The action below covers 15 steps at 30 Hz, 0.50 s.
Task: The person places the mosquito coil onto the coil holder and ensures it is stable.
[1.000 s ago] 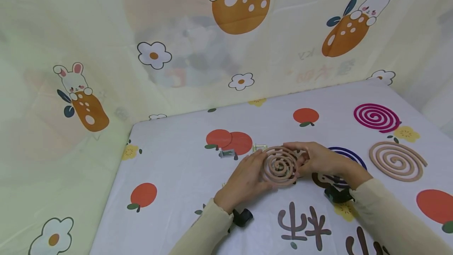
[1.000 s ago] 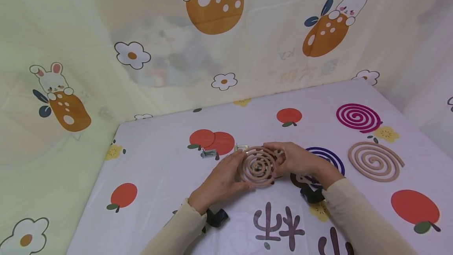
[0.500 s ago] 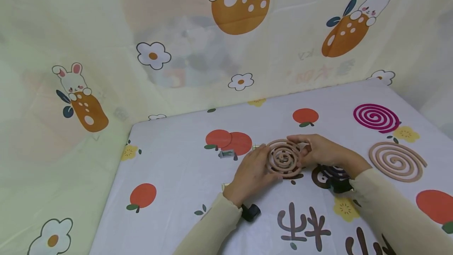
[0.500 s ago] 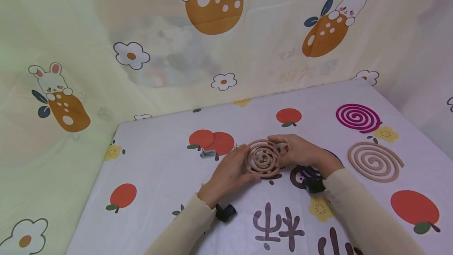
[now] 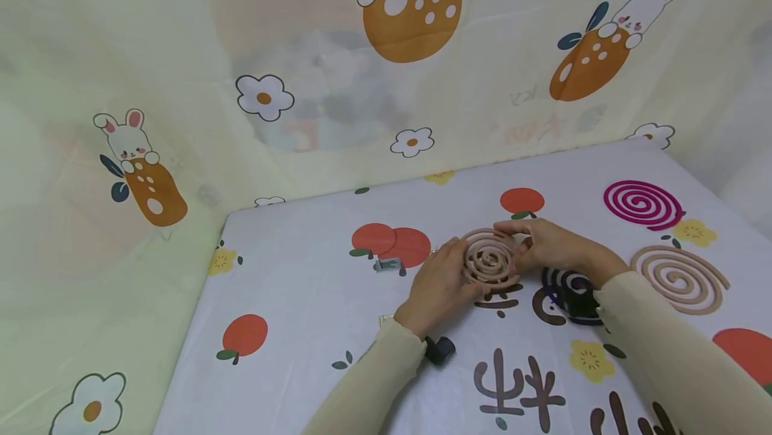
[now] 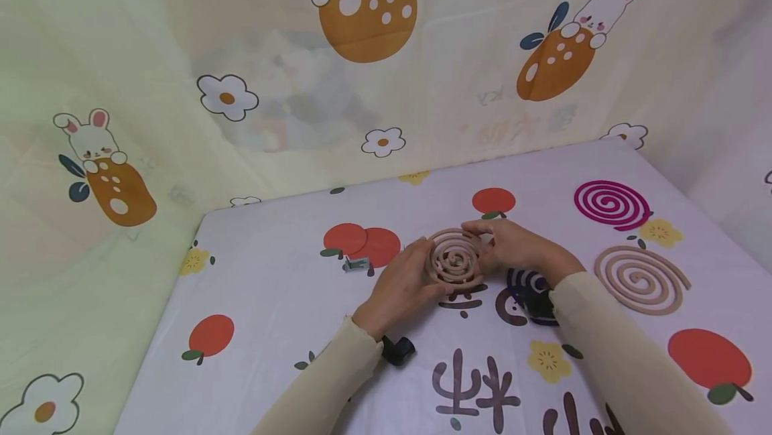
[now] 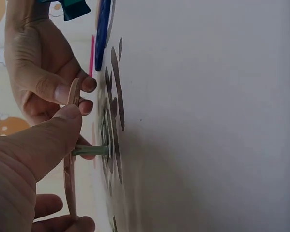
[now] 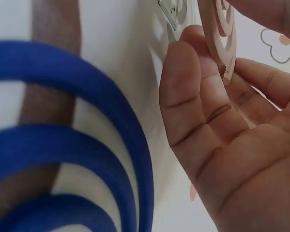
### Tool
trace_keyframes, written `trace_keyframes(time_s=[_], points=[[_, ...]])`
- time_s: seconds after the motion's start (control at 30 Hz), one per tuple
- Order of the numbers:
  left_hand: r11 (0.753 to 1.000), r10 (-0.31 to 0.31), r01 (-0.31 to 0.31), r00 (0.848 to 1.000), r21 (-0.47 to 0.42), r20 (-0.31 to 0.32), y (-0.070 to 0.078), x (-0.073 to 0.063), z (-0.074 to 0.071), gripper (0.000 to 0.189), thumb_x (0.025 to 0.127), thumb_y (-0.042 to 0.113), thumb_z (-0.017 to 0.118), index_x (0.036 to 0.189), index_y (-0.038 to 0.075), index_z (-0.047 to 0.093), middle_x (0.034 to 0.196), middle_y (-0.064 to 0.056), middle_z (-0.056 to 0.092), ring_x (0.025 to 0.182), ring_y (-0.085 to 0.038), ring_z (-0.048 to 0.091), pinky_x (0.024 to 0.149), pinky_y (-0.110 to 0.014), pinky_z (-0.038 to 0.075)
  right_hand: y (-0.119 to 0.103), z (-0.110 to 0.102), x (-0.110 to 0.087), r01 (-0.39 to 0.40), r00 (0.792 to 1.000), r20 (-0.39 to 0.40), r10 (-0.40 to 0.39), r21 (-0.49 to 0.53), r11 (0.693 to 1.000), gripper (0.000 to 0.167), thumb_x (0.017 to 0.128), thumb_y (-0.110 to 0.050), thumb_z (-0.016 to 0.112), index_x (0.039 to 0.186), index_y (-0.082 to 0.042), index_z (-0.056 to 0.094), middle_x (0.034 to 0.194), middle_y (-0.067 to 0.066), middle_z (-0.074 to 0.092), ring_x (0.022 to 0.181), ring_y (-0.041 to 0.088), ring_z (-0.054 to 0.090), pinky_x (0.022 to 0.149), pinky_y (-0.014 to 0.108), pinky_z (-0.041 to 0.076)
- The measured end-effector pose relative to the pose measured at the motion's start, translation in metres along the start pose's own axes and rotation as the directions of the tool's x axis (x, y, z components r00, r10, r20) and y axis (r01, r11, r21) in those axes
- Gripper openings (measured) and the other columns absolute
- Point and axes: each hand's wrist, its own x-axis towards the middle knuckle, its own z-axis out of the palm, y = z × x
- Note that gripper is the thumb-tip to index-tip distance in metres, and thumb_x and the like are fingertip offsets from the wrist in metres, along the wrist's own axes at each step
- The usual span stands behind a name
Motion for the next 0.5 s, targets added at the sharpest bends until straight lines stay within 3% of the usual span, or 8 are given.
trace_keyframes(time_s=[0.07, 0.23, 0.37, 0.43, 0.5], points=[[1.0, 0.0, 0.0, 1.0, 0.003, -0.007, 0.0, 0.002, 0.0, 0.082, 0.092, 0.041, 0.08, 0.158, 0.011, 0.043, 0.162, -0.007, 0.045, 0.15, -0.019, 0.041, 0.121, -0.035, 0.035, 0.0, -0.002, 0.002, 0.0, 1.0, 0.001, 0.0, 0.002, 1.0, 0.089, 0.083, -0.003, 0.08, 0.16, 0.003, 0.034, 0.077, 0.007, 0.064, 0.067, 0.018, 0.059, 0.068, 0.03, 0.052], [1.0, -0.005, 0.005, 1.0, 0.006, -0.011, 0.0, 0.008, 0.001, 0.082, 0.093, 0.043, 0.079, 0.158, 0.011, 0.042, 0.162, -0.009, 0.045, 0.148, -0.021, 0.045, 0.116, -0.035, 0.042, -0.002, -0.006, 0.006, -0.008, 1.0, -0.016, 0.008, -0.045, 0.999, 0.085, 0.085, -0.007, 0.079, 0.159, 0.002, 0.038, 0.088, 0.008, 0.064, 0.073, 0.018, 0.058, 0.074, 0.031, 0.05], [1.0, -0.005, 0.005, 1.0, -0.005, -0.012, -0.001, 0.011, 0.002, 0.083, 0.093, 0.043, 0.079, 0.159, 0.01, 0.04, 0.162, -0.009, 0.044, 0.148, -0.021, 0.045, 0.116, -0.036, 0.043, -0.003, -0.01, 0.009, -0.003, 0.999, -0.032, 0.0, -0.098, 0.995, 0.08, 0.086, -0.008, 0.078, 0.157, 0.002, 0.041, 0.127, 0.02, 0.066, 0.096, 0.024, 0.059, 0.088, 0.037, 0.049], [1.0, 0.002, -0.002, 1.0, -0.01, -0.022, -0.001, 0.013, 0.003, 0.084, 0.093, 0.043, 0.079, 0.159, 0.01, 0.04, 0.161, -0.009, 0.045, 0.147, -0.021, 0.046, 0.115, -0.037, 0.044, -0.002, -0.011, 0.011, 0.002, 0.999, -0.033, -0.006, -0.108, 0.994, 0.08, 0.087, -0.008, 0.078, 0.157, 0.003, 0.041, 0.149, 0.023, 0.054, 0.108, 0.028, 0.056, 0.093, 0.04, 0.047], [1.0, 0.012, -0.012, 0.999, -0.013, -0.033, -0.002, 0.015, 0.004, 0.084, 0.092, 0.044, 0.079, 0.158, 0.01, 0.041, 0.16, -0.009, 0.047, 0.146, -0.021, 0.048, 0.114, -0.036, 0.045, -0.001, -0.013, 0.013, 0.0, 0.999, -0.032, -0.003, -0.106, 0.994, 0.08, 0.087, -0.009, 0.078, 0.157, 0.003, 0.041, 0.158, 0.024, 0.045, 0.117, 0.031, 0.053, 0.097, 0.041, 0.045]])
